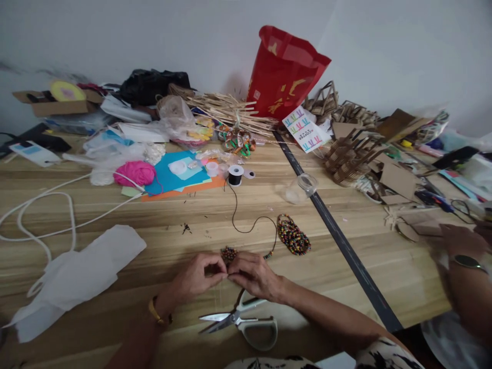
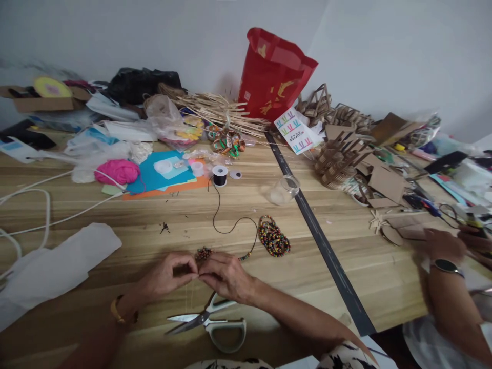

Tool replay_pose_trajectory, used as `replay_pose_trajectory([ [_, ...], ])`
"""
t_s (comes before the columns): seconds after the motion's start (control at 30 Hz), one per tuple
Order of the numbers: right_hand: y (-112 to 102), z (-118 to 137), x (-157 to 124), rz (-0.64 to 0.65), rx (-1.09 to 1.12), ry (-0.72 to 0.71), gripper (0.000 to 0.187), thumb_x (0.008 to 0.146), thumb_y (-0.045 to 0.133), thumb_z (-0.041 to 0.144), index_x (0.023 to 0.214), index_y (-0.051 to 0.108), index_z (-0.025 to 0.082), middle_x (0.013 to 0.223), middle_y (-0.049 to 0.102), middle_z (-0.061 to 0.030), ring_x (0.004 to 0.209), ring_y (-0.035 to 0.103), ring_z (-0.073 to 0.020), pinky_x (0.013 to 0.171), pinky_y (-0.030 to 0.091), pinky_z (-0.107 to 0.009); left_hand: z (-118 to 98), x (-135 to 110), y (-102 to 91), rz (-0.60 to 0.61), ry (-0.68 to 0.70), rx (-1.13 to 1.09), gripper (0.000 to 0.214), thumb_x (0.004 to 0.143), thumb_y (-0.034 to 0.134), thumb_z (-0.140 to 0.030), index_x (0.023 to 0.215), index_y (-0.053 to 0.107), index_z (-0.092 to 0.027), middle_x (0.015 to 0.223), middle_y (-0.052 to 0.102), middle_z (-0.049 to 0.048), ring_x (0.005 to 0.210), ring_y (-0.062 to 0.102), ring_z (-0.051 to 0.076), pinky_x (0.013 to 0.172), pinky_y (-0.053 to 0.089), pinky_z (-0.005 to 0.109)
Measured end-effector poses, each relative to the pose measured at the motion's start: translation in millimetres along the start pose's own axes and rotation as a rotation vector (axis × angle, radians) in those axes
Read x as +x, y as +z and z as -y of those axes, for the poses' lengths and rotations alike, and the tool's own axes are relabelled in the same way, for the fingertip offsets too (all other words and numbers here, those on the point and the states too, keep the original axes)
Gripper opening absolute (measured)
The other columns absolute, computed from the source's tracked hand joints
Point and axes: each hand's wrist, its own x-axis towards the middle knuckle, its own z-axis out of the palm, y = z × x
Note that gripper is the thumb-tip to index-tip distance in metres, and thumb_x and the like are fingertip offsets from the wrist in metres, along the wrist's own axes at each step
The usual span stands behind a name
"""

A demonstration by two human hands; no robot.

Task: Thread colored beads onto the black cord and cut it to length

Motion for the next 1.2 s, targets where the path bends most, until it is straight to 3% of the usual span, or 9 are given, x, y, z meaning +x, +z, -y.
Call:
replay_pose_trajectory([
  [0.5, 7.4, -5.9, -3.7, -0.077, -0.131, -0.063, 0.013, 0.091, 0.044, 0.018, 0.084, 0.055, 0.017, 0.077, 0.061, -0.0065, 0.075, 0.053, -0.0170, 0.071, 0.043, -0.029, 6.6, -1.1, -8.4, 0.037, -0.031, 0.015, 0.013, 0.075, 0.053, -0.021, 0.069, 0.063, -0.014, 0.068, 0.062, 0.0021, 0.065, 0.055, 0.015, 0.063, 0.042, 0.024],
  [0.83, 2.4, -9.8, -2.1, -0.262, -0.117, 0.010, 0.016, 0.092, 0.046, 0.022, 0.079, 0.055, 0.018, 0.071, 0.059, -0.0047, 0.067, 0.053, -0.0154, 0.063, 0.042, -0.026, 16.2, 5.9, -28.1, -0.293, -0.126, -0.034, 0.016, 0.074, 0.056, -0.029, 0.067, 0.061, -0.016, 0.067, 0.065, 0.0025, 0.067, 0.060, 0.016, 0.065, 0.046, 0.025],
  [1.2, 4.6, -17.0, -4.5, -0.314, -0.022, 0.092, 0.013, 0.089, 0.050, 0.020, 0.078, 0.056, 0.017, 0.070, 0.059, -0.0034, 0.068, 0.054, -0.0143, 0.062, 0.042, -0.025, -2.0, 11.8, -14.6, -0.093, -0.143, 0.284, 0.013, 0.076, 0.053, -0.013, 0.073, 0.066, -0.017, 0.077, 0.067, 0.0046, 0.074, 0.061, 0.017, 0.070, 0.044, 0.026],
])
